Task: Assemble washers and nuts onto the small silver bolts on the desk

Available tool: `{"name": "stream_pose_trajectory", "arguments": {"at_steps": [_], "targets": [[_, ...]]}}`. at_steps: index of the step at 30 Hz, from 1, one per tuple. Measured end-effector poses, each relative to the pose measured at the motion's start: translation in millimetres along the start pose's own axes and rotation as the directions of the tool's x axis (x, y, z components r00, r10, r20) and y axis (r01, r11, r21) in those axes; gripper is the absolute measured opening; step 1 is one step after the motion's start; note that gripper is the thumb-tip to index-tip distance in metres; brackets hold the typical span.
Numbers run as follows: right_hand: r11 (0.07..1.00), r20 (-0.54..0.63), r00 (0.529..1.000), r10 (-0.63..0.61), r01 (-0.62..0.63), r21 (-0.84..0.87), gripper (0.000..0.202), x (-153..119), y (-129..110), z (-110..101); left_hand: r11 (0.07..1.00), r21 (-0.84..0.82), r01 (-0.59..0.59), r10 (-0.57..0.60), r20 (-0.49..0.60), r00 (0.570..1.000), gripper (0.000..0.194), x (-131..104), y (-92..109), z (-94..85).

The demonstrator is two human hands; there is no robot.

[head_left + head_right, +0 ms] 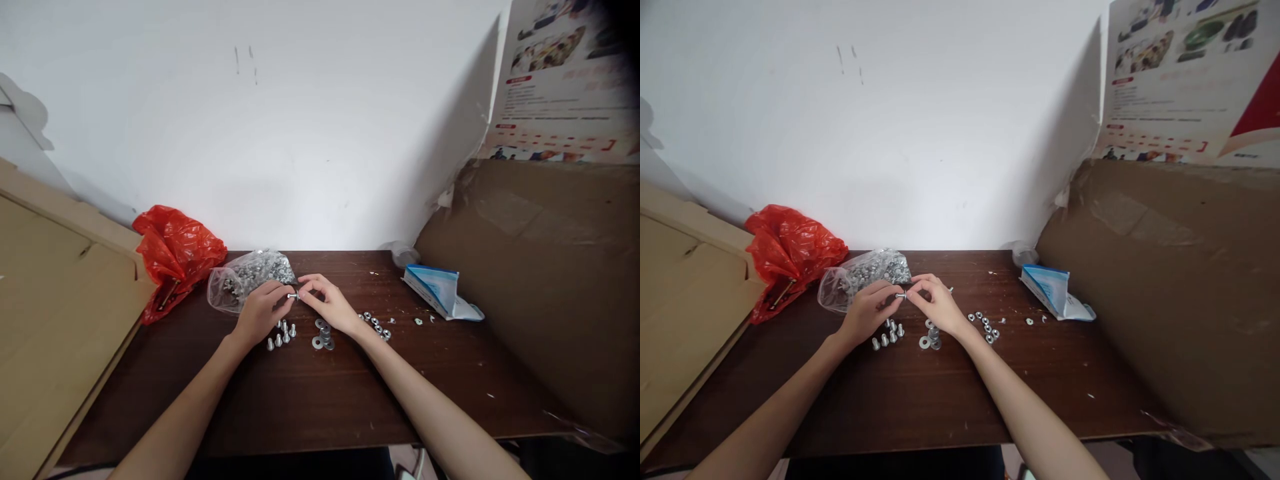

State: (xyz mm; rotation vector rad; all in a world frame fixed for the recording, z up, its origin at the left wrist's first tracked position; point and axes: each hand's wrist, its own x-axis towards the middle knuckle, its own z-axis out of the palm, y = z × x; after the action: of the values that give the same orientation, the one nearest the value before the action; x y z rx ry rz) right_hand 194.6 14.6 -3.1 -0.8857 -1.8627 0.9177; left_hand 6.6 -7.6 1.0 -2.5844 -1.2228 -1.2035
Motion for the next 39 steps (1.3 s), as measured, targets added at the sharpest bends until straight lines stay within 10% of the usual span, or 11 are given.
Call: {"name": "stream_pose_trajectory", "arguments": {"at_steps": [39], "targets": [[0.933,0.127,0.972,0.197,-0.226,0.279,0.031,0.6,-2.8,3.7,1.000,0.007,0.015,-0.015,-0.020,1.000,0.011,1.7,2.7,-1.7]]}}
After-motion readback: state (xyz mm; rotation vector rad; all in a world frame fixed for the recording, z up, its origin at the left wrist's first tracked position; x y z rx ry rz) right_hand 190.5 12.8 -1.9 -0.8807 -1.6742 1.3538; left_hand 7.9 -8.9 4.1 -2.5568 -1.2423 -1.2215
